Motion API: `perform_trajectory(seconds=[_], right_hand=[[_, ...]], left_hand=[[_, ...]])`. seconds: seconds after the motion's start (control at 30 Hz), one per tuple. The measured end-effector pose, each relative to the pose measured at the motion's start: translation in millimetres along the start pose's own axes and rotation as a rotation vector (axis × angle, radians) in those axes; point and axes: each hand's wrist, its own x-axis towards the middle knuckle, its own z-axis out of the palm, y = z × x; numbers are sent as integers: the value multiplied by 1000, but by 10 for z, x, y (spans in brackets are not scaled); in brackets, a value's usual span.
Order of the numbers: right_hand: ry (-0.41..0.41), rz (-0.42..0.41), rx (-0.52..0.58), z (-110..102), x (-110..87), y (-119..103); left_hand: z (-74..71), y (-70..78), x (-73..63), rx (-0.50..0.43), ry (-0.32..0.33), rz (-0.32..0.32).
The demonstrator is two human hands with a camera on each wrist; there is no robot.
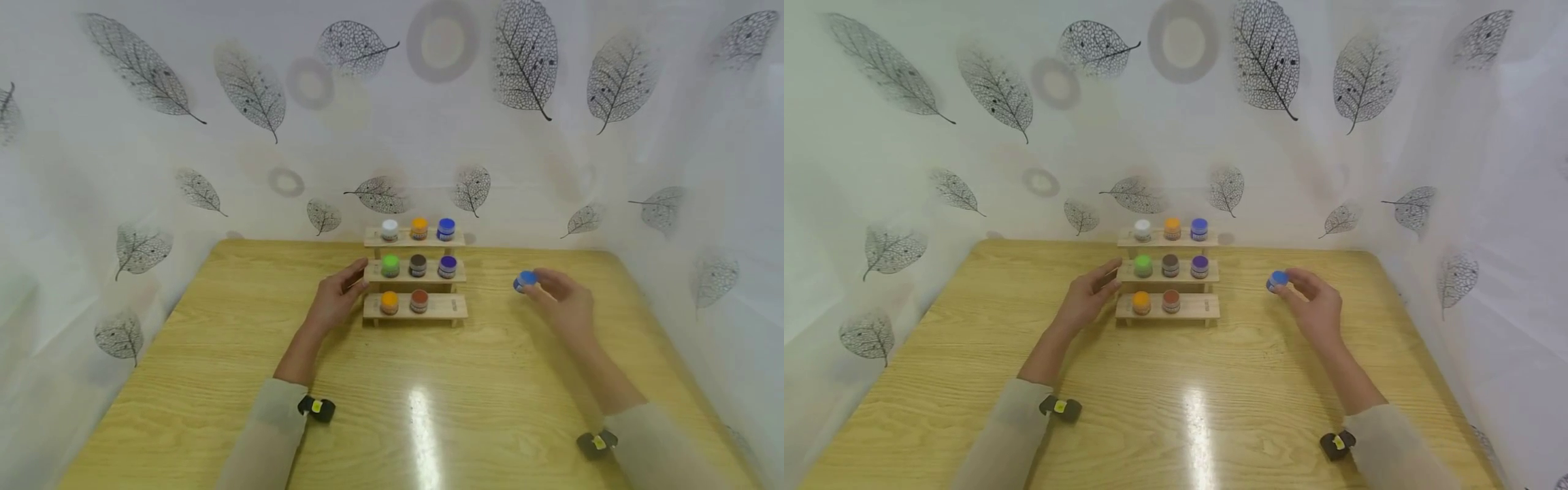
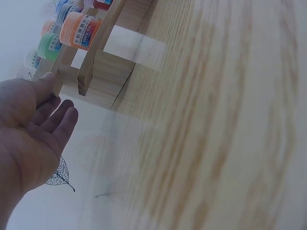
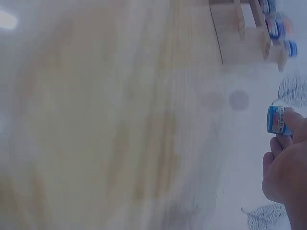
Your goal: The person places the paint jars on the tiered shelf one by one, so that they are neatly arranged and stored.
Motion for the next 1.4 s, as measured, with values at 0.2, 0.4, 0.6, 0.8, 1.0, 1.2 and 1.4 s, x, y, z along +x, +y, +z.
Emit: perform_trajectory(seconds=[0.2,0.4,0.6,0.8,1.0,1.2,1.4], right_hand=[[-88,-34,39,247,-121,-164],[-167,-46,56,458,-214,-268],[-211,14,93,687,-286,-354],[-228,16,144,894,-327,-402],[-233,-3,188,1028,-334,-451],[-230,-10,205,1065,-341,-442],[-229,-9,187,1064,-349,-432]], left_hand=[[-9,-1,0,19,4,-1],[-10,0,-8,16,-1,-14],[-12,8,-2,19,7,-16],[0,28,-1,2,-3,-16],[12,54,-10,-8,-2,-31],[33,50,1,-7,-5,-18],[33,44,9,-3,-5,-11]])
